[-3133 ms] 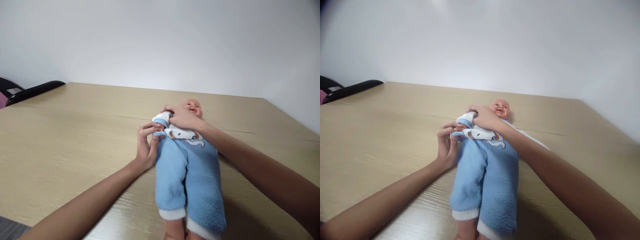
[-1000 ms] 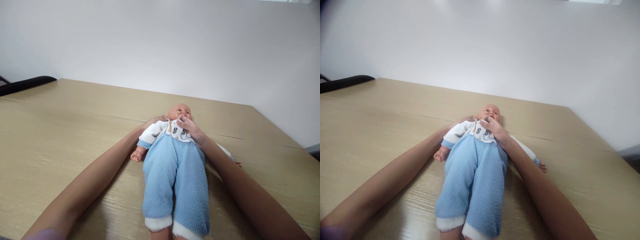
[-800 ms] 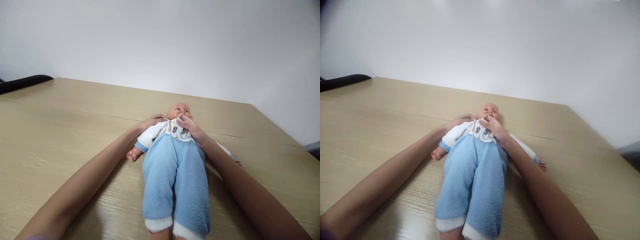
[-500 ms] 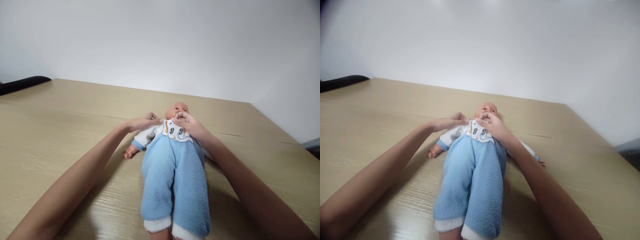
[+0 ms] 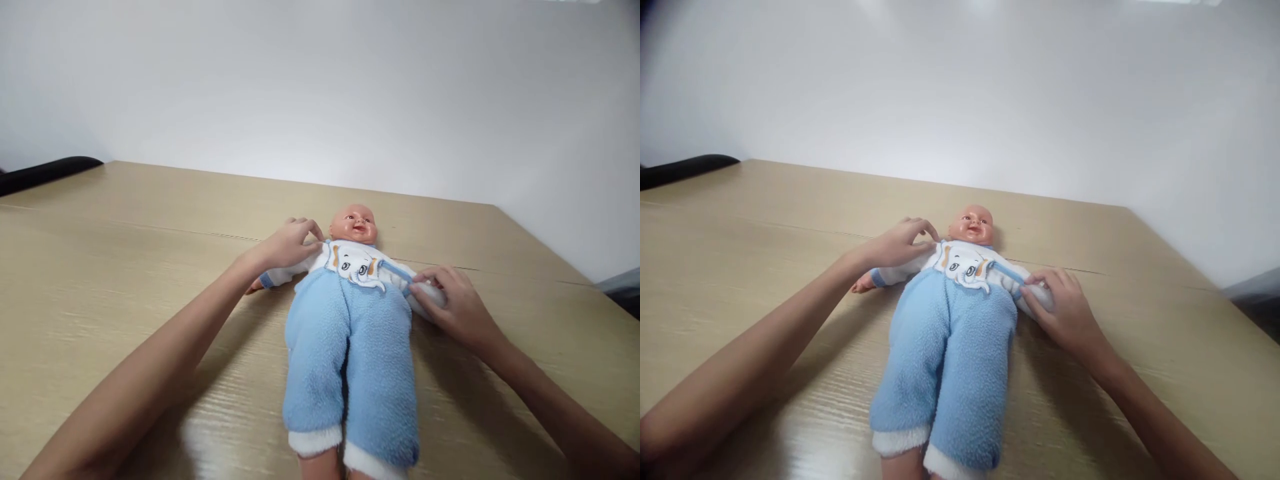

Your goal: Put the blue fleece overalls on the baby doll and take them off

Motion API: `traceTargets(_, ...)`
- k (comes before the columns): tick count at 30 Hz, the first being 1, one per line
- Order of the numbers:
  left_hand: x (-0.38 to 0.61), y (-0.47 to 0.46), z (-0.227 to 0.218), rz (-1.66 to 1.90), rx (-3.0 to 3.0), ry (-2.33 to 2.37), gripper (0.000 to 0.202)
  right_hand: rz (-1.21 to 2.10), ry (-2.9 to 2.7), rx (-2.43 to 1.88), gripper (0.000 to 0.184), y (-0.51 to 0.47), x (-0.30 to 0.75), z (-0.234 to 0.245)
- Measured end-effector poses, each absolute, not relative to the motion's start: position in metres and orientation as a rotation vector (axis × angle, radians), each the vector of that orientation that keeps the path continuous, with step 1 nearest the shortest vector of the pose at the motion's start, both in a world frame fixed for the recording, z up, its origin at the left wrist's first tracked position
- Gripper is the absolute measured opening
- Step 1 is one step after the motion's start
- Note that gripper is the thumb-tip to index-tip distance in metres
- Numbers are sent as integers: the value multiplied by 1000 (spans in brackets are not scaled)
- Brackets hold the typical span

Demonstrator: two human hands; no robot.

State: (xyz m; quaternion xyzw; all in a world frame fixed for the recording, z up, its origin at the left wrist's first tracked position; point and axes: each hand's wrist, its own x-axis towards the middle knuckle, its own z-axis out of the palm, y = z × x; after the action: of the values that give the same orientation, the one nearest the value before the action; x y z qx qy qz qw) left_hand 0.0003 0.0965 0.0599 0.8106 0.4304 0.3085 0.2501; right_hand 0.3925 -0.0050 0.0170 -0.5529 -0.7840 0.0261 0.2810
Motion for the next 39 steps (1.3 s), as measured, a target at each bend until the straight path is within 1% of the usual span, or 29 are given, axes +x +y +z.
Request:
traceTargets(2, 24, 81, 70, 963, 2400, 1222, 16, 16, -2124, -1472, 38, -23, 411, 6)
traceTargets(4, 53, 67, 77, 992, 2519, 1084, 18, 37, -2131, -1488, 54, -36, 424, -2)
traceTargets(6, 83, 59, 80, 956, 2598, 909, 19, 110, -2113, -1512, 66, -43, 432, -8)
traceTargets(8, 108, 57, 77, 853, 2648, 832, 23, 180, -2105, -1512, 71, -44, 437, -11)
traceTargets(10, 124, 61, 70, 726, 2649, 822, 25, 236, -2097, -1505, 69, -44, 439, -12)
traceTargets(12, 132, 67, 62, 667, 2616, 828, 21, 329, -2035, -1517, 63, -45, 441, -9)
traceTargets(14, 133, 71, 55, 689, 2598, 852, 16, 453, -1911, -1534, 59, -45, 441, -4)
traceTargets(16, 132, 73, 51, 728, 2604, 862, 15, 499, -1748, -1513, 61, -44, 440, 3)
traceTargets(19, 131, 71, 51, 806, 2615, 766, 22, 532, -1547, -1371, 68, -33, 432, 16)
traceTargets(23, 131, 62, 58, 953, 2590, 615, 33, 724, -1390, -1184, 74, -6, 406, 28)
traceTargets(26, 128, 56, 62, 995, 2618, 595, 41, 785, -1342, -1088, 70, 17, 379, 30)
traceTargets(29, 123, 52, 61, 1026, 2665, 558, 43, 833, -1380, -1027, 64, 34, 357, 24)
traceTargets(33, 116, 51, 54, 1191, 2740, 589, 37, 741, -1569, -1002, 57, 38, 342, 10)
traceTargets(37, 115, 50, 50, 1401, 2791, 588, 31, 536, -1773, -938, 37, 25, 340, 3)
traceTargets(39, 117, 49, 54, 1473, 2721, 574, 27, 502, -1805, -939, 38, 18, 340, 3)
